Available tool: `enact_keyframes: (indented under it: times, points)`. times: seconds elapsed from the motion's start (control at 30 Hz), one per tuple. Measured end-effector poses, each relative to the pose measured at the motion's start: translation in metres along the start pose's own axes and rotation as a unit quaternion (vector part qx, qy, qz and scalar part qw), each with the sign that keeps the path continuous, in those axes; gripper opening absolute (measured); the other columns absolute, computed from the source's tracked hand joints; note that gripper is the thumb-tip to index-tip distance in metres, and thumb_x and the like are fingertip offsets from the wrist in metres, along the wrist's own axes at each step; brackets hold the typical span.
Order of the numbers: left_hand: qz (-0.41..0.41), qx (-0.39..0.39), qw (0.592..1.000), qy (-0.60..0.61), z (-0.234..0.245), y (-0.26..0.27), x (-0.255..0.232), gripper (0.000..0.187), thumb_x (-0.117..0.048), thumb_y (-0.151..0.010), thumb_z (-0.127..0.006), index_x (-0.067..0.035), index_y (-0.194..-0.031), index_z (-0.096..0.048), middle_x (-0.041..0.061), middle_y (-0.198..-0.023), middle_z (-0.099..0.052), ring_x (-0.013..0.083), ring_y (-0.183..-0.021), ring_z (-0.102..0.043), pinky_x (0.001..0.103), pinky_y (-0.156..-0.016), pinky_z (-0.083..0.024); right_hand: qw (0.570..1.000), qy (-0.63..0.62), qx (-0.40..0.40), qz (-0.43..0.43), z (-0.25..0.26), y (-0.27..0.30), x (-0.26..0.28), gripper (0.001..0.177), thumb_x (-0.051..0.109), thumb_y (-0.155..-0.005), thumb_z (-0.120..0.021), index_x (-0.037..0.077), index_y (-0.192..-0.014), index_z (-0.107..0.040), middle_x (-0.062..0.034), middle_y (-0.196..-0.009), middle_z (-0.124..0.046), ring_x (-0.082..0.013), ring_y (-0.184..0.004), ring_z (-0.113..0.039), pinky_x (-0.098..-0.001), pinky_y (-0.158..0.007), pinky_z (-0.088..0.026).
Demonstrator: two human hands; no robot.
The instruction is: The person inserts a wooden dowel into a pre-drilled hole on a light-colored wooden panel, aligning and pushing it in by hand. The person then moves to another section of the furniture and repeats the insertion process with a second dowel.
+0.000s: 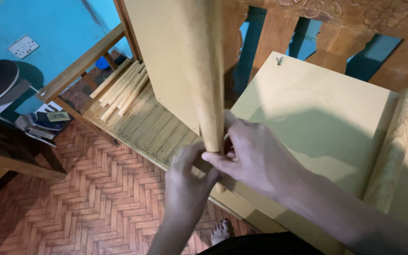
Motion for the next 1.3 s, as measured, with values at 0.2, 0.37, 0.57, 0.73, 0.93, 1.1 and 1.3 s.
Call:
enact_keyframes:
  times: [0.2,0.37,0.57,0.73,0.93,1.1,1.3]
  points:
    - [-0.053,-0.084,0.995,-0.033,0.005,-0.001,-0.018,0.032,-0.001,-0.073,-0.077,-0.004,-0.105,-0.076,0.014,-0.086,-0.073,0.0271,-0.080,-0.069,0.039,-0.073,-0.056,0.998,0.016,-0.007,-0.063,-0.001,0.000,-0.004,0.059,0.029,-0.082,-0.080,0.009,-0.130,-0.052,-0.0121,-0.087,-0.077,-0.0248,-0.078,-0.080,-0.0346,-0.073,-0.067]
    - [-0.067,-0.052,0.996,-0.035,0.012,0.000,-0.021,0.032,-0.002,-0.075,-0.077,-0.002,-0.107,-0.074,0.013,-0.083,-0.073,0.0280,-0.076,-0.067,0.041,-0.072,-0.054,0.983,-0.018,-0.083,0.162,0.006,0.006,0.021,0.048,0.020,-0.084,-0.081,0.002,-0.122,-0.057,-0.0124,-0.104,-0.075,-0.0253,-0.094,-0.078,-0.0349,-0.084,-0.063]
    - [-0.038,0.014,0.999,-0.024,0.008,-0.001,-0.010,0.019,-0.007,-0.085,-0.075,-0.003,-0.103,-0.071,0.013,-0.077,-0.071,0.0289,-0.071,-0.067,0.043,-0.071,-0.052,0.990,-0.045,-0.052,0.121,0.008,0.000,0.020,0.042,0.020,-0.081,-0.082,0.009,-0.119,-0.067,-0.0065,-0.101,-0.082,-0.0182,-0.088,-0.080,-0.0317,-0.077,-0.062]
    - [-0.103,-0.064,0.993,-0.008,0.011,0.004,-0.019,0.031,-0.009,-0.077,-0.082,0.001,-0.102,-0.066,0.017,-0.085,-0.070,0.0335,-0.077,-0.068,0.045,-0.071,-0.053,0.992,-0.035,-0.109,0.051,0.013,-0.004,0.019,0.060,0.023,-0.068,-0.087,0.007,-0.122,-0.064,-0.0090,-0.091,-0.079,-0.0175,-0.077,-0.078,-0.0318,-0.070,-0.061]
    - [-0.040,-0.054,0.998,0.001,0.013,0.003,-0.017,0.035,-0.008,-0.072,-0.079,-0.004,-0.106,-0.070,0.011,-0.088,-0.070,0.0258,-0.077,-0.072,0.040,-0.072,-0.057,0.994,0.004,-0.100,-0.037,0.009,-0.007,0.011,0.065,0.030,-0.066,-0.092,0.007,-0.119,-0.062,-0.0107,-0.086,-0.077,-0.0204,-0.074,-0.078,-0.0327,-0.069,-0.062]
    - [-0.062,-0.037,0.997,-0.036,0.014,0.001,-0.016,0.029,-0.009,-0.076,-0.080,-0.006,-0.103,-0.071,0.009,-0.081,-0.068,0.0262,-0.073,-0.067,0.041,-0.075,-0.047,0.996,-0.017,-0.076,0.035,0.006,-0.001,0.007,0.056,0.025,-0.070,-0.087,0.007,-0.118,-0.066,-0.0091,-0.090,-0.078,-0.0196,-0.078,-0.080,-0.0314,-0.070,-0.065]
    - [-0.036,0.013,0.997,-0.066,0.012,-0.002,-0.012,0.014,-0.009,-0.085,-0.074,-0.006,-0.098,-0.070,0.009,-0.078,-0.067,0.0259,-0.075,-0.064,0.040,-0.075,-0.042,0.990,-0.021,-0.083,0.108,0.008,0.002,0.008,0.052,0.024,-0.077,-0.083,0.003,-0.122,-0.065,-0.0095,-0.098,-0.080,-0.0181,-0.087,-0.081,-0.0283,-0.074,-0.066]
Point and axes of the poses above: each hand's wrist, its own y-axis away from the middle knuckle, its own z-axis out of the back of the hand, x = y × z, the point moved 6 cm from there along -y, towards the middle knuckle
